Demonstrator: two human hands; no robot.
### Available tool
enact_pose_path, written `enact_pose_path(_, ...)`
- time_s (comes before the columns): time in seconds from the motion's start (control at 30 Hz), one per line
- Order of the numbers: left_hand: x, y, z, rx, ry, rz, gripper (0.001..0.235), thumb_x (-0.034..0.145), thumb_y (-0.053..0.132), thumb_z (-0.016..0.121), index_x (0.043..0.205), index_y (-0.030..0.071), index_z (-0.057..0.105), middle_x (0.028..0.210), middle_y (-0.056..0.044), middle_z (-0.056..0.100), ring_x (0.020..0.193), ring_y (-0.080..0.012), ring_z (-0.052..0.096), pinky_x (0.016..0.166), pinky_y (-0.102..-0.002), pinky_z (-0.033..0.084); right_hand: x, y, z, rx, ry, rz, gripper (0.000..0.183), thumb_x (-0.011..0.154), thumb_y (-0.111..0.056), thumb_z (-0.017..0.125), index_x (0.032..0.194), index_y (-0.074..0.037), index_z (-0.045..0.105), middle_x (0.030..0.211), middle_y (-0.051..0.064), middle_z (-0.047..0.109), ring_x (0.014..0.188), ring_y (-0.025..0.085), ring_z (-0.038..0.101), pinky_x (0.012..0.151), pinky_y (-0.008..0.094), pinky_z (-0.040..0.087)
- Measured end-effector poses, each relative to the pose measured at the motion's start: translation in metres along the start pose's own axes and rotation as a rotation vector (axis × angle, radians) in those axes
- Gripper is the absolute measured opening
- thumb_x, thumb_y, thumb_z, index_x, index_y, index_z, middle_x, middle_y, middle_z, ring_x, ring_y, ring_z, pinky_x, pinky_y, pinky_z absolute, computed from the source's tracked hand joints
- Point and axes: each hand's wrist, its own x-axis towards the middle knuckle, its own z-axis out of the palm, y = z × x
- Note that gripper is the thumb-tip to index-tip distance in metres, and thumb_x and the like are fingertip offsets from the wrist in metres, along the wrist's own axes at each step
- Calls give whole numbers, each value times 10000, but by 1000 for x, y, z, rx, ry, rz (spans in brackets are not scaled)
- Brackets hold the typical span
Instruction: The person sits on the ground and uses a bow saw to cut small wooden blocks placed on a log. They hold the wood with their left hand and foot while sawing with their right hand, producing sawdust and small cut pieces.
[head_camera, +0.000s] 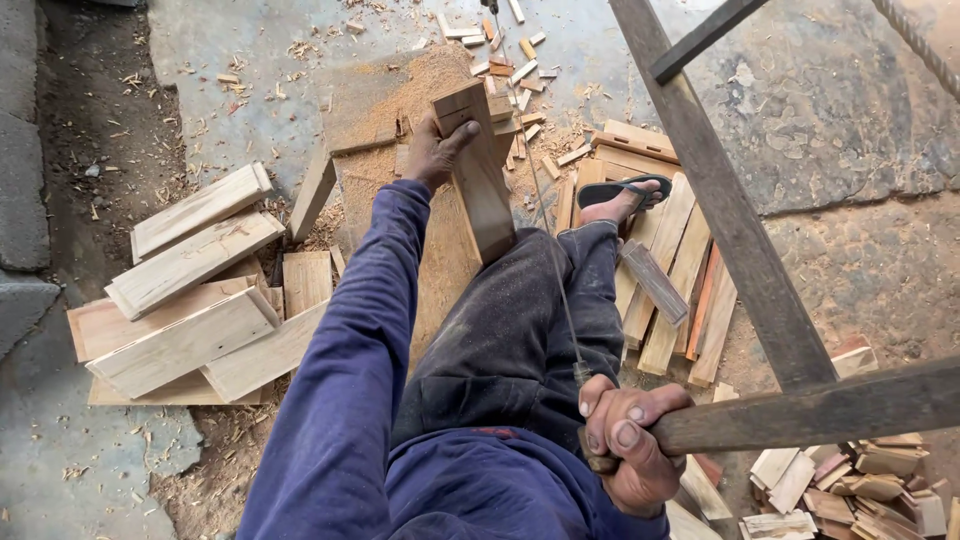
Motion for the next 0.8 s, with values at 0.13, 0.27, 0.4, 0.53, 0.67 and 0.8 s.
enact_pose_path(0.13,4,-8,-6,-8,-82,-58,481,852,307,845,1226,55,679,1130,-88,771,1030,-191,729,926,-355,593,13,3,-1,10,-17,7,207,940,-83,712,1028,-100,526,649,25,501,568,164,493,772,431,414)
enact_pose_path(0.27,-17,2,-9,-62,-47,-165,463,861,314,840,1202,33,700,1108,-91,777,985,-174,742,883,-344,630,14,3,-3,14,0,35,211,936,-86,718,1027,-101,528,652,25,502,567,165,495,771,429,418)
enact_pose_path(0.4,-21,13,-16,66,-65,-122,431,867,351,845,1145,37,745,1046,-70,790,941,-153,741,843,-334,627,14,-1,-10,17,-7,63,201,932,-90,715,1024,-96,537,637,30,509,556,170,498,760,427,421)
enact_pose_path(0.53,-25,0,-16,-7,-67,-96,396,824,399,876,1000,57,785,923,-25,786,834,-116,717,774,-313,603,19,6,-10,39,12,72,200,921,-89,712,1020,-96,539,642,29,505,549,167,493,756,425,421)
enact_pose_path(0.67,-34,-7,-4,-14,198,-354,505,769,471,918,709,103,578,646,3,566,551,-135,510,491,-334,457,28,13,-12,66,27,85,211,917,-84,714,1018,-108,530,652,20,494,552,165,489,767,427,422)
enact_pose_path(0.8,-37,-27,12,-52,322,-252,502,686,532,921,698,107,655,633,37,578,557,-93,500,483,-286,438,42,22,-15,94,-6,93,215,919,-92,714,1022,-110,526,651,16,491,553,169,490,778,428,425)
